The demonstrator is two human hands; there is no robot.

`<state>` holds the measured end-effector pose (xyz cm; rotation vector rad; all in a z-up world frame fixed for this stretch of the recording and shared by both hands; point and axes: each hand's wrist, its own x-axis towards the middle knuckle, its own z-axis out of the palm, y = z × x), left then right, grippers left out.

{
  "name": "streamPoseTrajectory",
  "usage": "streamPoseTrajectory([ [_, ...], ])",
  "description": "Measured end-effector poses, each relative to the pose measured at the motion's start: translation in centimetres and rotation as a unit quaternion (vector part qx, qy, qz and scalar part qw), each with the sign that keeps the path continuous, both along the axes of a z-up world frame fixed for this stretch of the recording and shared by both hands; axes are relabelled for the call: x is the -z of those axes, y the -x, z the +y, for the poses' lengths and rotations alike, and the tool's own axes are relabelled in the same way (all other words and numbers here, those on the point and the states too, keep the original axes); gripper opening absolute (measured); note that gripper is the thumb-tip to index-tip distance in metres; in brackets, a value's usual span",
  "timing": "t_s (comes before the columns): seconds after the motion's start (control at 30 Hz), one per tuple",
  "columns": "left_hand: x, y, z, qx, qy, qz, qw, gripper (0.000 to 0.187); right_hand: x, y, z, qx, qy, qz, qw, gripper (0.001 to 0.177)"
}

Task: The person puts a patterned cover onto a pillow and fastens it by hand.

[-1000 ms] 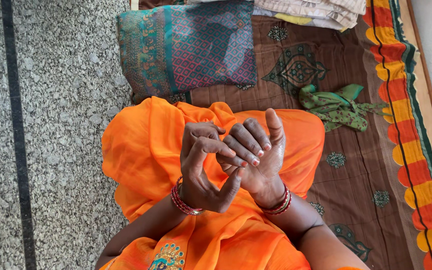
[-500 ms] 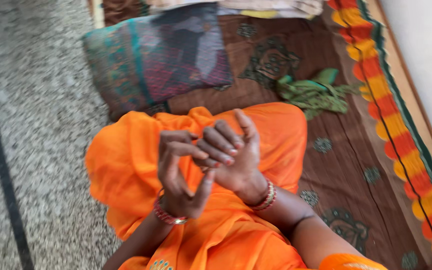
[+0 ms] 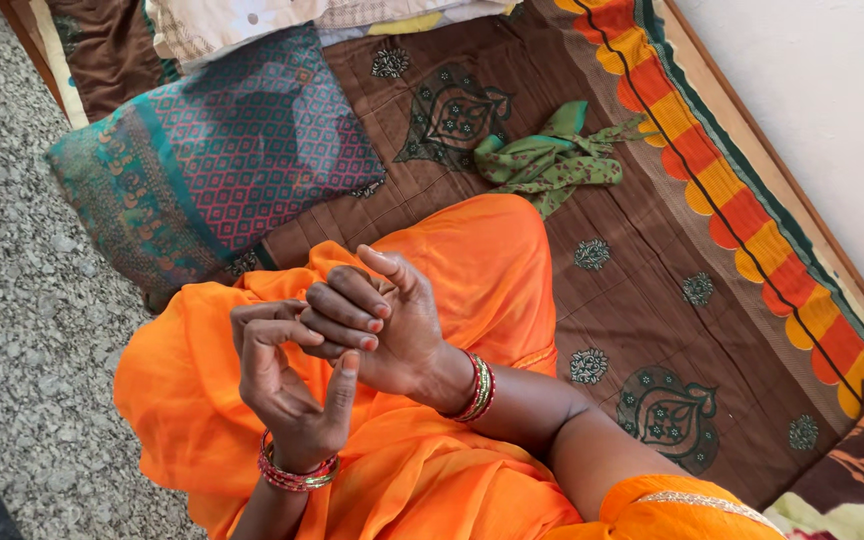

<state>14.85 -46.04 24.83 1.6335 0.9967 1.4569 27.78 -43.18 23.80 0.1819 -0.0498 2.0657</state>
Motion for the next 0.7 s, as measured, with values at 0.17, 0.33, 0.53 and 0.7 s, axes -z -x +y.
streamPoseTrajectory([
  [0.17,0.7,-0.4,0.9,-0.023,0.041,0.074,0.996,0.031,3.7,-1.1,1.2,0.035,0.004,-0.13,0.991,0.061],
  [0.33,1.9,1.7,3.1,-0.005,0.138,0.122,0.983,0.039,11.8,-8.3,10.5,0.044,-0.12,-0.59,0.797,0.029],
  [0.53,4.6,8.2,2.3,-0.131,0.194,0.197,0.952,0.034,20.8,-25.3,14.4,0.196,-0.053,-0.977,-0.065,0.054],
  [0.7,8.5,12.2,0.7,-0.205,0.238,0.191,0.93,0.033,26.7,-35.4,12.4,-0.041,0.118,-0.991,0.049,0.089],
])
